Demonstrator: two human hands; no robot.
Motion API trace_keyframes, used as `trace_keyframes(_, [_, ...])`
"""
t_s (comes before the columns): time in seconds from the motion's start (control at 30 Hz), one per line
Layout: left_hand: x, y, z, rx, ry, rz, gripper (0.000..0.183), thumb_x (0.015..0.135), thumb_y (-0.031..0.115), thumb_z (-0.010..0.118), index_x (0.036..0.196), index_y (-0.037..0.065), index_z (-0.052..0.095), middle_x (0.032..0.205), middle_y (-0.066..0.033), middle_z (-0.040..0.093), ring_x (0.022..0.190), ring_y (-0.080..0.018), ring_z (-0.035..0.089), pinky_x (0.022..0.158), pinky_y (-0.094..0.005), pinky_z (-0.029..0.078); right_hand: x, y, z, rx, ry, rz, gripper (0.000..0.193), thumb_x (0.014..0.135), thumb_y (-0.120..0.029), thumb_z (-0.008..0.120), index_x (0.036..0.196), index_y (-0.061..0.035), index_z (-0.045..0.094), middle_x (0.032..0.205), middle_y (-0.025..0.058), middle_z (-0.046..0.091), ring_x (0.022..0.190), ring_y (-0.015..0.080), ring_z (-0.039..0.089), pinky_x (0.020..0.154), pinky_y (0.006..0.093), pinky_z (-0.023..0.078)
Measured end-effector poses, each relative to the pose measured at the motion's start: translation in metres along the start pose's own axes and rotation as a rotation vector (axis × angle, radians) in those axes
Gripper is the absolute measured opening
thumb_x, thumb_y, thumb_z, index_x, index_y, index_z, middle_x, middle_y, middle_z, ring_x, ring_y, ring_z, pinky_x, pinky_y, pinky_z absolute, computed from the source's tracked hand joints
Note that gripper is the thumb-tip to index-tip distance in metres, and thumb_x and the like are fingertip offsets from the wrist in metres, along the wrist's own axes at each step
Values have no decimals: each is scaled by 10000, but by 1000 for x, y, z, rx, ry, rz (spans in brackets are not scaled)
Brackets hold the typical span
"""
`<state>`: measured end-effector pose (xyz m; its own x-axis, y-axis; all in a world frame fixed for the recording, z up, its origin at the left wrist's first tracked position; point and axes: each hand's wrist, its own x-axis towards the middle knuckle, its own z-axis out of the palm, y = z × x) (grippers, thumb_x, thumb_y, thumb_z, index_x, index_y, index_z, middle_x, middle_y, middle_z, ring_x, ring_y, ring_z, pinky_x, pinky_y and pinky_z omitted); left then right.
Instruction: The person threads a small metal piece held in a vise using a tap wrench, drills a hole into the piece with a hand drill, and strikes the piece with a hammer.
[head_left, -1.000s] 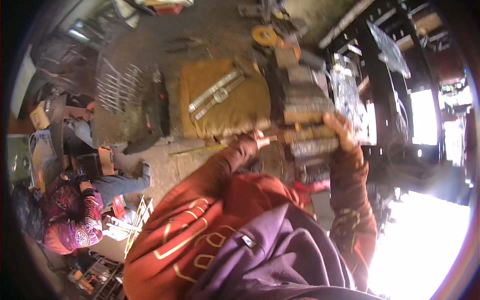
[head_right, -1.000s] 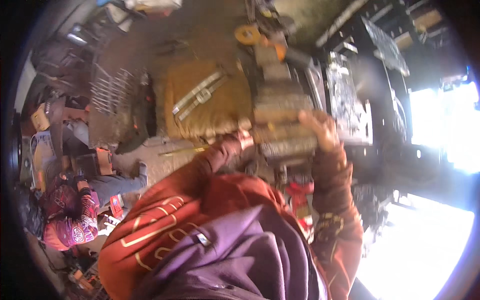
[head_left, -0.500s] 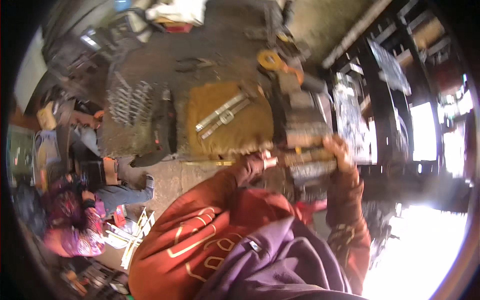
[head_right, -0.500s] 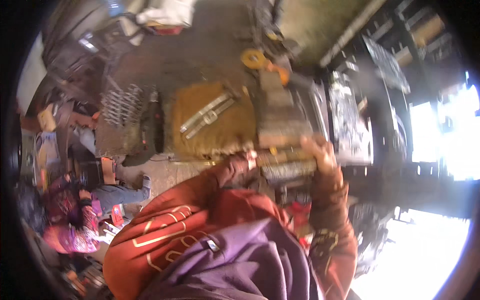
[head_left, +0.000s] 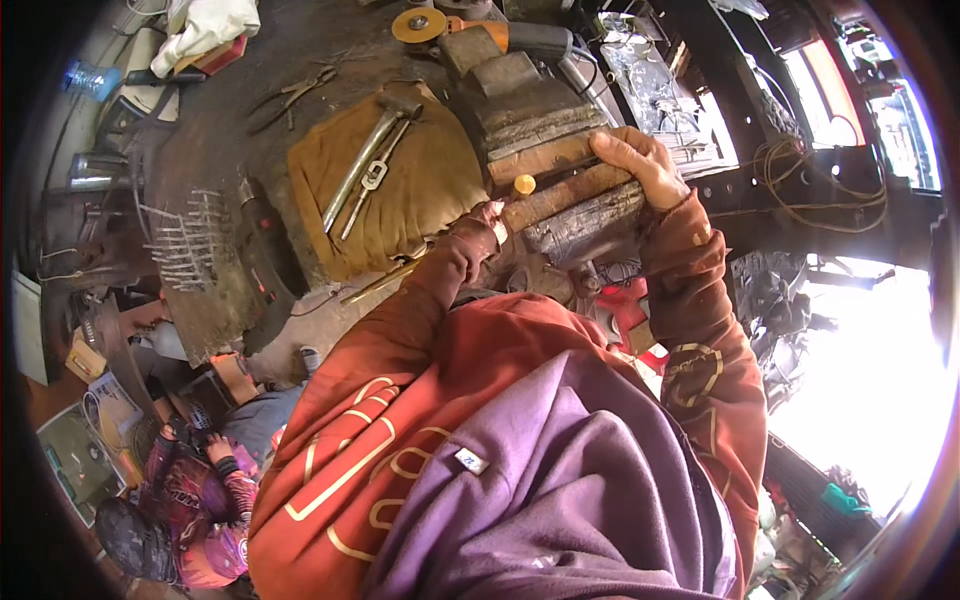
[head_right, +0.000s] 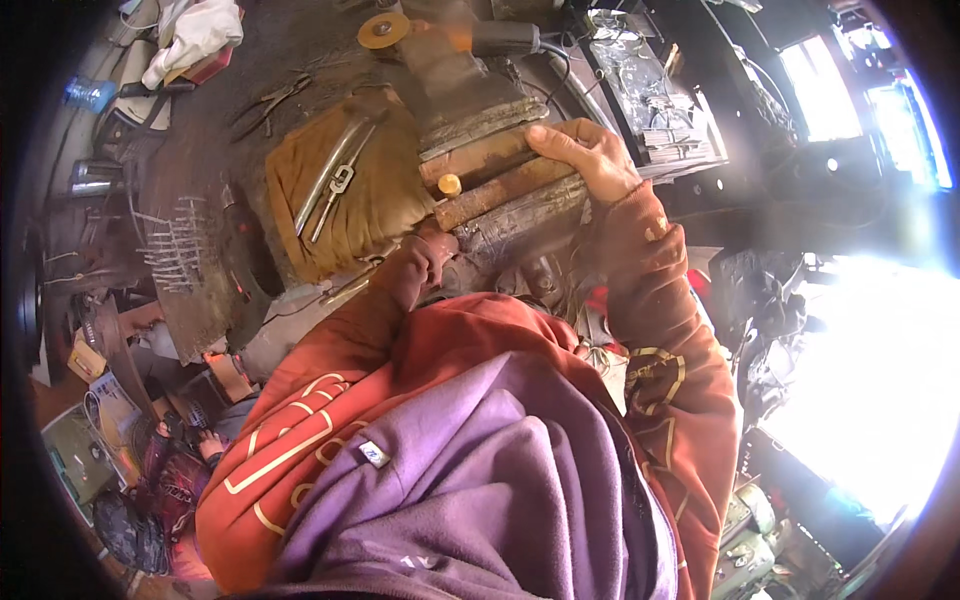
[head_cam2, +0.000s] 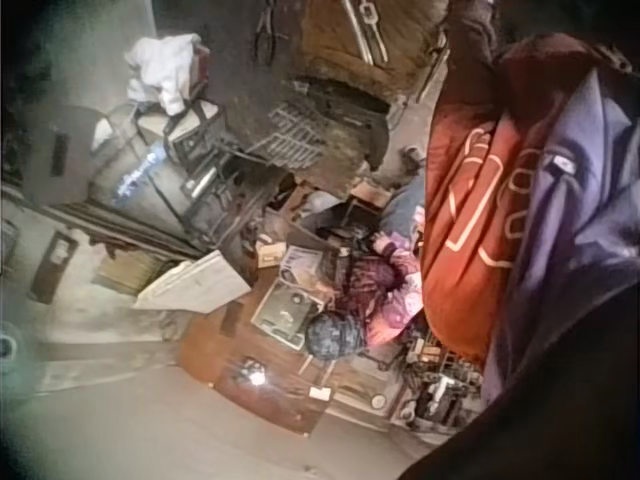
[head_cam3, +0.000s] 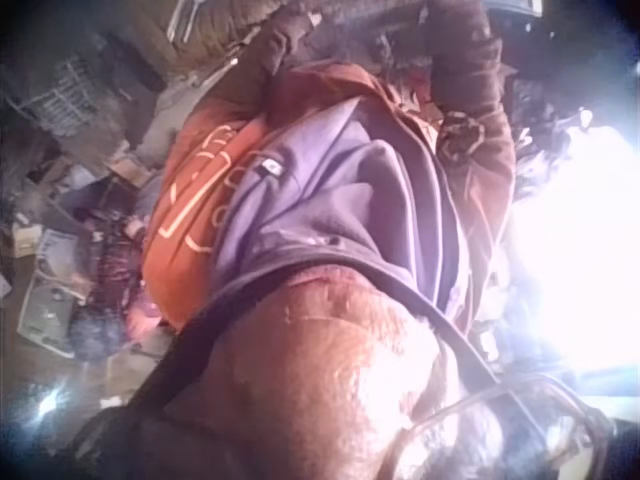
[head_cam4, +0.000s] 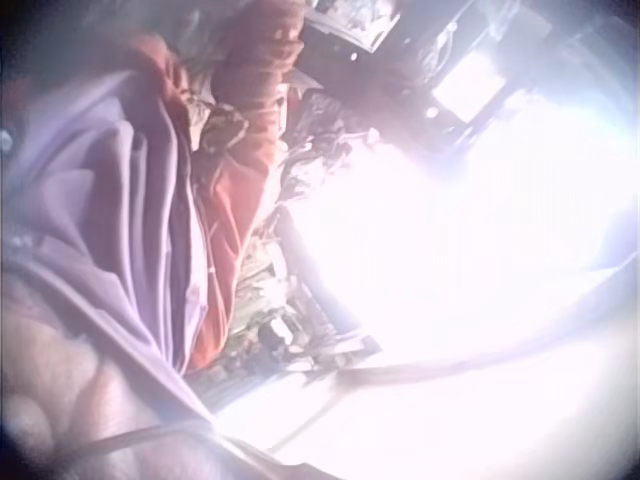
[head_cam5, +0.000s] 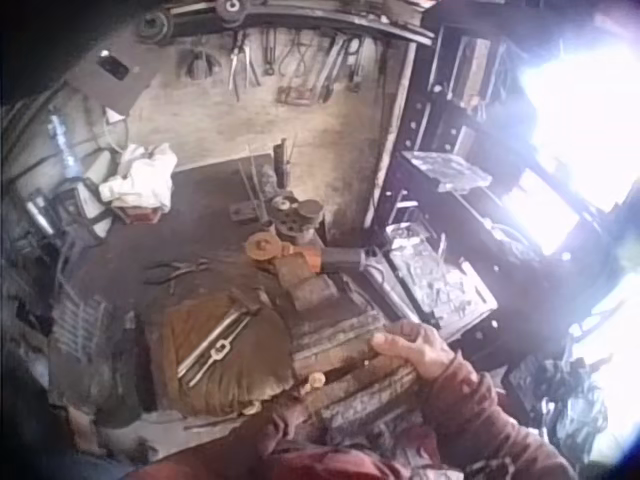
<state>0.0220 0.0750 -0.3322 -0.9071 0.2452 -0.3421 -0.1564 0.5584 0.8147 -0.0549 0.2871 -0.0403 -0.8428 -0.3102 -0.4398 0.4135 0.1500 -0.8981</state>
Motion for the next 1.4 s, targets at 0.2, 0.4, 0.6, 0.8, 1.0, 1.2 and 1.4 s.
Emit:
trace_keyframes(0.2, [-1, -2, -1, 16, -15, 21, 358, 890, 417, 664, 928, 60, 666, 782, -117, 584, 802, -253, 562, 747, -395, 451, 0, 2, -9, -159, 16, -27, 577, 853, -475, 740, 1114, 33, 661, 960, 119, 689, 891, 188, 644, 804, 325, 500])
trace_keyframes(0.4, [2, -8, -2, 19, -31, 25, 357, 893, 411, 655, 944, 58, 666, 823, -125, 588, 836, -270, 565, 772, -404, 454, -17, 100, -38, -1030, 515, -847, 272, 995, -224, 548, 1084, 0, 673, 959, 114, 696, 819, 228, 669, 733, 342, 530])
trace_keyframes(0.6, [10, -2, -1, 26, -69, 55, 356, 897, 406, 646, 960, 56, 665, 864, -133, 592, 870, -287, 568, 796, -413, 457, -70, 275, 11, -406, 183, 1, 230, 853, -114, 656, 1069, -37, 670, 1095, 137, 676, 941, 220, 667, 729, 330, 541])
trace_keyframes(0.8, [10, -1, -4, 31, -85, 67, 356, 900, 400, 637, 976, 53, 665, 906, -141, 596, 904, -303, 571, 821, -422, 460, -104, 227, 90, -170, -193, -166, 407, 812, -64, 703, 1215, -42, 645, 1280, 176, 634, 1034, 217, 659, 747, 303, 540])
trace_keyframes(1.0, [17, 8, -7, 56, -98, 101, 357, 903, 395, 628, 992, 51, 665, 947, -149, 599, 938, -320, 574, 845, -431, 463, -120, 160, 110, -286, -230, -443, 499, 868, -104, 675, 1331, 39, 555, 1331, 231, 603, 1115, 307, 654, 910, 391, 526])
trace_keyframes(1.2, [5, -9, -6, 81, -32, 70, 358, 907, 389, 619, 1008, 49, 664, 988, -157, 603, 972, -337, 577, 869, -440, 466, -138, 52, 68, -74, 102, -689, 778, 811, -30, 680, 1488, 47, 304, 1331, 281, 573, 1118, 321, 663, 833, 360, 578])
trace_keyframes(1.4, [12, -1, -2, 131, -21, 92, 360, 910, 384, 610, 1024, 47, 664, 1029, -165, 607, 1006, -354, 580, 894, -449, 469, -83, 94, -13, 397, 448, -395, 552, 946, -119, 619, 1416, 78, 409, 1153, 268, 662, 892, 278, 731, 585, 255, 598])
